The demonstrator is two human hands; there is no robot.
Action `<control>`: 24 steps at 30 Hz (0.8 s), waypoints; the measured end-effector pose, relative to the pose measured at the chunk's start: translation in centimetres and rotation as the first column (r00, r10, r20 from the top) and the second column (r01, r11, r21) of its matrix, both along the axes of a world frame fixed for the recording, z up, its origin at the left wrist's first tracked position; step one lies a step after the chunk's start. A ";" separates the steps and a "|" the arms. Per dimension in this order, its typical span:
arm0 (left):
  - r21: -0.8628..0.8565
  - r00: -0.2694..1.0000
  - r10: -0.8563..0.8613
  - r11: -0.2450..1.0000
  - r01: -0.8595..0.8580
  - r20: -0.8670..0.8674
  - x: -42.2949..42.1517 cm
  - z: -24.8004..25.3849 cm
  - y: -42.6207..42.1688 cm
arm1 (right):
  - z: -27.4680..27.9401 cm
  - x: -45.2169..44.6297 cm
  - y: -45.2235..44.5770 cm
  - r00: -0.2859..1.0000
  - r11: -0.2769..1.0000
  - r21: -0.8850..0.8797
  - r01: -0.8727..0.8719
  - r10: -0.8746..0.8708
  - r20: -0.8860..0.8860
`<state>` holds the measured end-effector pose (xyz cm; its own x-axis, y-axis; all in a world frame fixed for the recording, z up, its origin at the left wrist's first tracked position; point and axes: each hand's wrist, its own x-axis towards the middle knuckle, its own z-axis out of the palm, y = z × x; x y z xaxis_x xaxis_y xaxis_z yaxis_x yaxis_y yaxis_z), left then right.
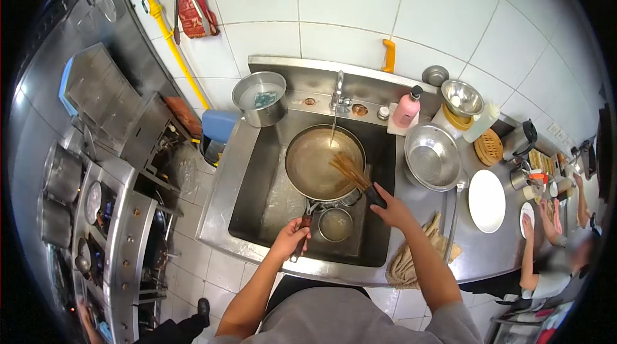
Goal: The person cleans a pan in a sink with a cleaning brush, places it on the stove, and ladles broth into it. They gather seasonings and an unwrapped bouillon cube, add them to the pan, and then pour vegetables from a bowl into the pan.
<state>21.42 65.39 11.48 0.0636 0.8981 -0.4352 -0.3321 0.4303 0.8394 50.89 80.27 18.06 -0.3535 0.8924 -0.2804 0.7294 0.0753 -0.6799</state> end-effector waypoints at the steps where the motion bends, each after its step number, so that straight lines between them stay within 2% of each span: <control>1: -0.006 1.000 -0.001 1.000 0.001 0.015 0.2 -0.2 0.1 | 0.0 -0.8 1.2 0.970 0.987 0.098 -0.124 0.100 0.222; 2: -0.073 1.000 0.026 0.997 -0.026 0.007 0.4 -0.3 0.4 | 0.5 -1.6 2.1 0.882 0.951 0.160 -0.264 0.171 0.439; 4: -0.176 0.998 0.061 0.983 -0.057 0.021 0.5 -0.1 1.0 | 2.1 -3.4 3.4 0.838 0.953 0.120 -0.278 0.179 0.516; 6: -0.153 0.999 0.040 0.987 -0.040 -0.006 0.1 -1.0 1.7 | 2.7 -5.2 4.3 0.755 0.946 0.051 -0.321 0.223 0.617; 7: -0.125 0.999 0.019 0.992 -0.025 -0.047 0.0 -1.5 1.9 | 3.0 -6.2 3.9 0.745 0.945 0.044 -0.323 0.225 0.628; 8: -0.126 0.999 0.020 0.992 -0.024 -0.033 0.0 -1.9 2.0 | 3.7 -7.5 3.3 0.686 0.908 -0.082 -0.411 0.367 0.629; 9: -0.083 0.990 0.014 0.996 -0.026 -0.143 -0.1 -2.3 2.0 | 4.5 -8.9 2.5 0.615 0.849 -0.205 -0.487 0.500 0.610; 10: -0.039 0.967 0.015 0.999 -0.026 -0.253 -0.4 -2.1 2.2 | 6.5 -10.5 1.2 0.645 0.850 -0.203 -0.487 0.506 0.573; 11: -0.038 0.969 0.019 0.999 -0.030 -0.246 -0.5 -1.9 2.4 | 5.9 -10.7 1.9 0.639 0.848 -0.205 -0.488 0.507 0.579; 13: -0.112 0.902 -0.014 0.993 -0.038 -0.432 -0.3 -1.4 2.0 | 3.1 -10.0 4.0 0.569 0.875 -0.158 -0.457 0.425 0.704; 14: -0.107 0.903 -0.013 0.994 -0.036 -0.429 -0.3 -2.3 2.1 | 2.1 -9.4 5.7 0.575 0.913 -0.089 -0.399 0.324 0.751; 15: 0.104 0.808 0.091 0.994 -0.038 -0.582 0.0 -4.2 1.9 | 1.5 -9.9 6.4 0.570 0.913 -0.088 -0.399 0.322 0.756; 16: 0.307 0.689 0.226 0.952 -0.005 -0.689 0.2 -3.8 2.1 | 1.7 -10.8 6.8 0.522 0.900 -0.074 -0.430 0.315 0.793; 17: 0.311 0.693 0.231 0.950 -0.011 -0.683 0.1 -3.3 2.1 | 1.9 -11.8 6.9 0.475 0.885 -0.060 -0.461 0.304 0.826; 18: 0.231 0.711 0.161 0.973 0.002 -0.685 0.1 -2.9 1.9 | 1.5 -12.8 5.5 0.416 0.790 -0.052 -0.610 0.376 0.828; 19: 0.148 0.727 0.090 0.989 0.016 -0.680 -0.2 -2.0 1.9 | 3.1 -15.0 3.5 0.369 0.769 -0.172 -0.615 0.474 0.800; 21: 0.153 0.731 0.105 0.988 0.000 -0.674 -0.5 -2.6 2.0 | 6.2 -17.4 0.2 0.399 0.727 -0.200 -0.657 0.560 0.726; 24: 0.157 0.762 0.107 0.988 -0.007 -0.639 -0.3 -3.1 1.3 | 5.1 -16.4 1.6 0.402 0.781 -0.275 -0.561 0.547 0.734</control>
